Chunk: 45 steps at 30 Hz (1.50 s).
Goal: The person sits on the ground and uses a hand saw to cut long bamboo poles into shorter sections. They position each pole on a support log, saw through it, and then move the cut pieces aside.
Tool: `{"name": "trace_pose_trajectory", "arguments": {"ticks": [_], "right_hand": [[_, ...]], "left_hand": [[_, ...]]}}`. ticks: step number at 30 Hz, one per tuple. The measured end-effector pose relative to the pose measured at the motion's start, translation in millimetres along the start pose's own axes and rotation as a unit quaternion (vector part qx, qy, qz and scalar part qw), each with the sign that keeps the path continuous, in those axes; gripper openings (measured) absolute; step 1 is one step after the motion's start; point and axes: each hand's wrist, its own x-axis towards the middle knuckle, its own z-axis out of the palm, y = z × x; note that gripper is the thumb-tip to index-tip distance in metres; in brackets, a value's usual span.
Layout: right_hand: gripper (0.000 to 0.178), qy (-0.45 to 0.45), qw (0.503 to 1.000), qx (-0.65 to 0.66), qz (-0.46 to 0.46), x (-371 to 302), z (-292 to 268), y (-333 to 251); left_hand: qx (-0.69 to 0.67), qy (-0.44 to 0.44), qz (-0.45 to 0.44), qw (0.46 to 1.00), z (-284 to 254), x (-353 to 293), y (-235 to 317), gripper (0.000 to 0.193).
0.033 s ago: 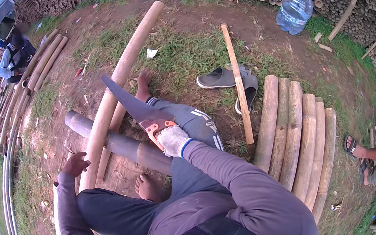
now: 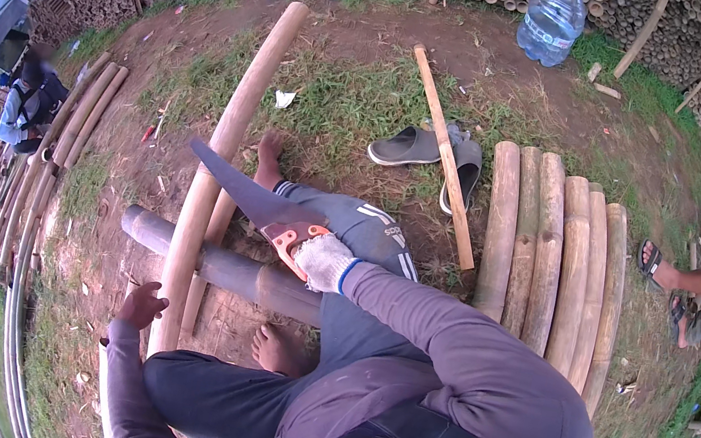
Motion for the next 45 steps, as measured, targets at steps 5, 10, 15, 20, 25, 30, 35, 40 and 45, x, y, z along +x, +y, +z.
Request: {"name": "trace_pose_trajectory", "arguments": {"ticks": [5, 10, 15, 20, 25, 30, 35, 40, 45], "right_hand": [[0.024, -0.011, 1.0, -0.018, -0.005, 4.4, -2.1, 4.6], [0.023, 0.023, 0.999, -0.018, -0.018, -2.1, 4.2, 5.4], [0.022, 0.013, 1.0, -0.003, -0.019, -4.2, -6.9, 1.9], [0.019, 0.007, 1.0, 0.021, 0.003, -3.1, 7.0, 6.3], [0.028, -0.082, 0.996, -0.004, 0.02, 1.7, -9.1, -2.9], [0.025, -0.089, 0.996, -0.007, 0.023, -1.1, -14.8, -6.3], [0.026, -0.097, 0.995, -0.007, 0.03, 0.4, -12.8, -7.0], [0.02, -0.06, 0.998, 0.002, 0.015, -1.0, -0.8, 1.5], [0.021, -0.076, 0.997, -0.023, 0.003, 2.1, 1.4, 5.1]], "left_hand": [[-0.027, 0.002, -0.036, 0.999, 1.5, -4.1, 8.1, 0.068], [-0.034, -0.011, -0.026, 0.999, 5.0, 11.1, -13.9, 0.073], [-0.053, -0.005, -0.036, 0.998, 3.2, 4.6, -4.5, 0.073], [-0.037, 0.001, -0.024, 0.999, 3.2, 2.3, -2.9, 0.071], [-0.055, 0.015, -0.013, 0.998, 5.2, -6.8, -26.6, 0.064], [-0.037, 0.024, -0.021, 0.999, 6.1, -20.0, -25.1, 0.063], [-0.053, 0.03, -0.021, 0.998, 6.5, -28.4, -28.6, 0.061], [-0.026, 0.023, -0.021, 0.999, 5.4, -27.7, -26.6, 0.063], [-0.008, 0.023, -0.045, 0.999, 2.4, -37.2, -7.5, 0.065]]}}
